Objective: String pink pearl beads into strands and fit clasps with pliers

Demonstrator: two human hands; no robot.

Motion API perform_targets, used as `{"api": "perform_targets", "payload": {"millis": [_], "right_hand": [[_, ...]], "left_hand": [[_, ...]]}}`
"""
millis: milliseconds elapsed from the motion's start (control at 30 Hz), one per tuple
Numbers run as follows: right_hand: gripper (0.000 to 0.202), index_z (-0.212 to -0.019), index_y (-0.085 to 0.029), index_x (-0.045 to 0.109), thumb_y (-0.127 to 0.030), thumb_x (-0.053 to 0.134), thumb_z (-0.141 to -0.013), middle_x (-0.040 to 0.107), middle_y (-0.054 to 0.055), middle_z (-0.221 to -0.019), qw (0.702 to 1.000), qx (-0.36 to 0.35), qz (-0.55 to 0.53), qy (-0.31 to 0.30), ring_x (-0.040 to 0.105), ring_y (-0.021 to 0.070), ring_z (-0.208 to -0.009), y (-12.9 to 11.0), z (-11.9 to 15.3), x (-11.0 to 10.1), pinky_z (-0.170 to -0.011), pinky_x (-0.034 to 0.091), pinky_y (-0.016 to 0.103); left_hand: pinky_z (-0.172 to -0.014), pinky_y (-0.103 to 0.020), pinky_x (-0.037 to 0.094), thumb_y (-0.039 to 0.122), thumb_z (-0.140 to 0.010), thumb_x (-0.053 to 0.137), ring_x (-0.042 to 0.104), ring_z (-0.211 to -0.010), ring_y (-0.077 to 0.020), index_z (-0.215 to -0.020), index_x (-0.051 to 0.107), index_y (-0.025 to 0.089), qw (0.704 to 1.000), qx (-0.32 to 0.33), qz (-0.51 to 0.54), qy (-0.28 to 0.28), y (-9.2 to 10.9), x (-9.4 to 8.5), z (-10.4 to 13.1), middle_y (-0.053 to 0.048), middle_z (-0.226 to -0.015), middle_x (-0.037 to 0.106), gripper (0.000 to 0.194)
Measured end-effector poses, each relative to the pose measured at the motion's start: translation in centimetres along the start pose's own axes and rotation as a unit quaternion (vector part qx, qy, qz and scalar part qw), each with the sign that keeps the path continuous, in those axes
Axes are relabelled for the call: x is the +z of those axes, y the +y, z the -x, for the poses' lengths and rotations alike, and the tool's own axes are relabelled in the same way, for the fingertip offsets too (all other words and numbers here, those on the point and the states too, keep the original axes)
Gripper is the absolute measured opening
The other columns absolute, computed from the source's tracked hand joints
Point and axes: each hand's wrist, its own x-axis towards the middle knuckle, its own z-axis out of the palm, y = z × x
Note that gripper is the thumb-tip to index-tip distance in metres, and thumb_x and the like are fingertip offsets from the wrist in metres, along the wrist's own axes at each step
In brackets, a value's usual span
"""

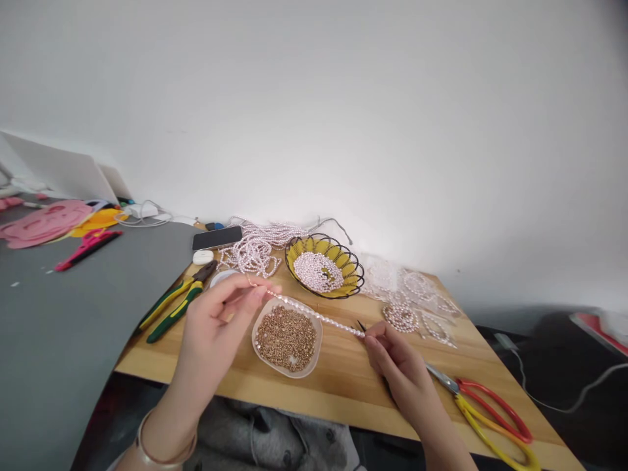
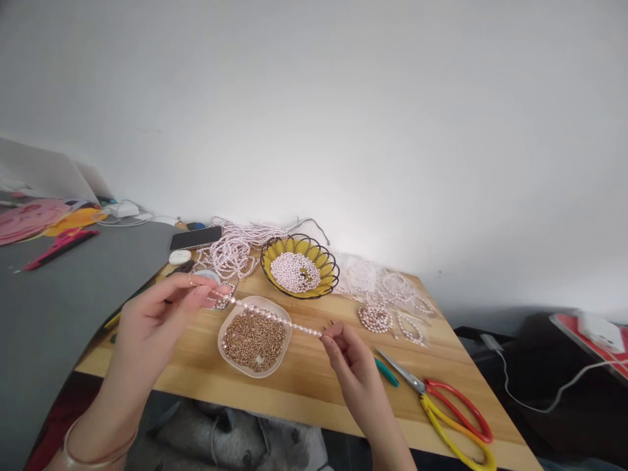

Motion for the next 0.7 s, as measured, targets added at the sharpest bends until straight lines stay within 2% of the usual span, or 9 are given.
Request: {"api": "perform_targets", "payload": {"millis": [100, 200, 267, 500, 700], "right_hand": [[0.047, -0.073, -0.021, 0.057, -0.066, 0.064, -0.086, 0.038, -0.006, -0.060, 0.999, -0.005, -0.010, 0.042, 0.029, 0.0120, -0.053, 0.3, -0.3, -0.3, -0.048, 0.024, 0.026], [0.045, -0.080, -0.021, 0.061, -0.065, 0.064, -0.086, 0.039, -0.005, -0.060, 0.996, -0.008, -0.023, 0.081, 0.032, 0.0126, -0.054, 1.0, -0.4, -0.7, -0.050, 0.026, 0.026], [0.043, -0.087, -0.021, 0.065, -0.064, 0.064, -0.087, 0.041, -0.005, -0.060, 0.995, -0.008, -0.029, 0.099, 0.034, 0.0127, -0.055, 1.3, -0.4, -0.9, -0.051, 0.027, 0.026], [0.039, -0.091, -0.020, 0.069, -0.060, 0.068, -0.086, 0.045, -0.004, -0.060, 0.990, -0.003, -0.042, 0.132, 0.038, 0.0127, -0.056, 1.7, -0.6, -1.1, -0.053, 0.030, 0.026], [0.038, -0.082, -0.020, 0.065, -0.058, 0.070, -0.085, 0.044, -0.005, -0.058, 0.987, -0.011, -0.053, 0.150, 0.035, 0.0119, -0.053, 1.8, -0.6, -0.9, -0.049, 0.027, 0.025]], "left_hand": [[-0.070, -0.022, 0.064, 0.035, -0.086, 0.074, 0.075, -0.083, -0.0179, -0.088, 0.076, 0.019, 0.993, -0.079, 0.090, -0.010, -2.0, -0.2, -0.8, -0.006, -0.088, 0.079, 0.016], [-0.069, -0.021, 0.064, 0.034, -0.073, 0.086, 0.074, -0.080, -0.0169, -0.085, 0.075, 0.017, 0.963, -0.178, 0.204, 0.003, -3.6, -0.2, -1.1, -0.006, -0.085, 0.078, 0.024], [-0.068, -0.020, 0.063, 0.035, -0.069, 0.089, 0.074, -0.077, -0.0158, -0.083, 0.074, 0.016, 0.954, -0.198, 0.224, 0.008, -4.1, -0.1, -1.1, -0.006, -0.083, 0.078, 0.028], [-0.068, -0.020, 0.063, 0.038, -0.065, 0.091, 0.074, -0.075, -0.0146, -0.082, 0.075, 0.015, 0.943, -0.216, 0.252, 0.014, -4.5, 0.0, -0.8, -0.006, -0.082, 0.078, 0.033], [-0.068, -0.019, 0.064, 0.041, -0.069, 0.088, 0.074, -0.075, -0.0143, -0.080, 0.075, 0.016, 0.949, -0.201, 0.242, 0.015, -4.6, -0.2, -0.7, -0.005, -0.081, 0.077, 0.030]]}}
